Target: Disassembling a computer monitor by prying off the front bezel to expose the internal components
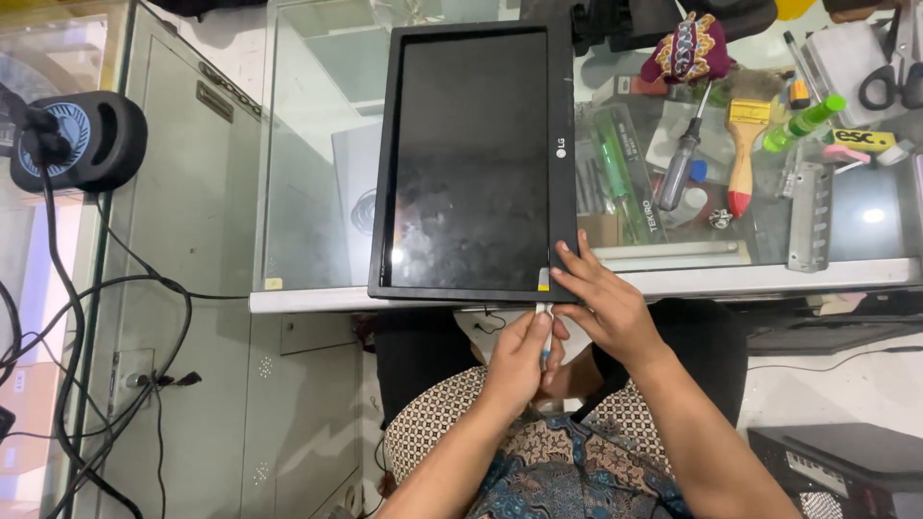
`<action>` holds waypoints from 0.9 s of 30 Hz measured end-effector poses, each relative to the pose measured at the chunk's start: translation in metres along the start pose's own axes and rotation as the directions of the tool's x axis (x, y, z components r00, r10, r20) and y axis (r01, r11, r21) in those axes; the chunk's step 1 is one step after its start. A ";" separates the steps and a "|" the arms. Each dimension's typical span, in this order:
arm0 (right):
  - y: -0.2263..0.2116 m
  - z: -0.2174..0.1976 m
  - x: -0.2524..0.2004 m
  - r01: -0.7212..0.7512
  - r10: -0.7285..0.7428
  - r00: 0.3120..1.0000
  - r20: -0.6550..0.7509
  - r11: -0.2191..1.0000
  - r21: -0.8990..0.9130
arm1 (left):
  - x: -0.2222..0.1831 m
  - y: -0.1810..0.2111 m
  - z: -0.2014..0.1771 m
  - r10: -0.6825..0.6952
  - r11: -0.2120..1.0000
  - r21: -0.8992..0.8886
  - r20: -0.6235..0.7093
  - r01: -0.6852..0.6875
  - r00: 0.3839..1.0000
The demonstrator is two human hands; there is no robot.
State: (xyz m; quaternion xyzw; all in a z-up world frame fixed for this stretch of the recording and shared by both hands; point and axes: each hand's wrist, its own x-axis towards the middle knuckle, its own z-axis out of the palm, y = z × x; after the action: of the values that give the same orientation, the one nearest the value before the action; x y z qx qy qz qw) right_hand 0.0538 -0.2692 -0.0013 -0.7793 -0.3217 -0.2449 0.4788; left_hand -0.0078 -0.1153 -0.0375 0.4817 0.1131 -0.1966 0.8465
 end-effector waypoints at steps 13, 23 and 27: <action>-0.038 0.056 -0.040 -0.127 0.126 0.992 -0.019 0.964 -0.234 | -0.058 0.013 -0.085 0.408 0.899 0.334 -0.408 -0.283 0.817; -0.006 0.021 0.024 0.056 -0.049 0.993 0.112 0.997 -0.061 | -0.058 0.041 -0.083 0.308 0.950 0.149 -0.585 -0.274 0.750; 0.054 -0.032 0.090 -0.387 0.364 0.920 -0.143 0.901 -0.198 | -0.057 0.059 -0.086 0.476 0.873 0.225 -0.584 -0.432 0.658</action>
State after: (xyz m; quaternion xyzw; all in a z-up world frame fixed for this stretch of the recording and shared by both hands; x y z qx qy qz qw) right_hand 0.1519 -0.2922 0.0421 -0.8615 -0.1108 -0.2223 0.4428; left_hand -0.0328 -0.0010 -0.0143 0.5593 0.2554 0.1873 0.7661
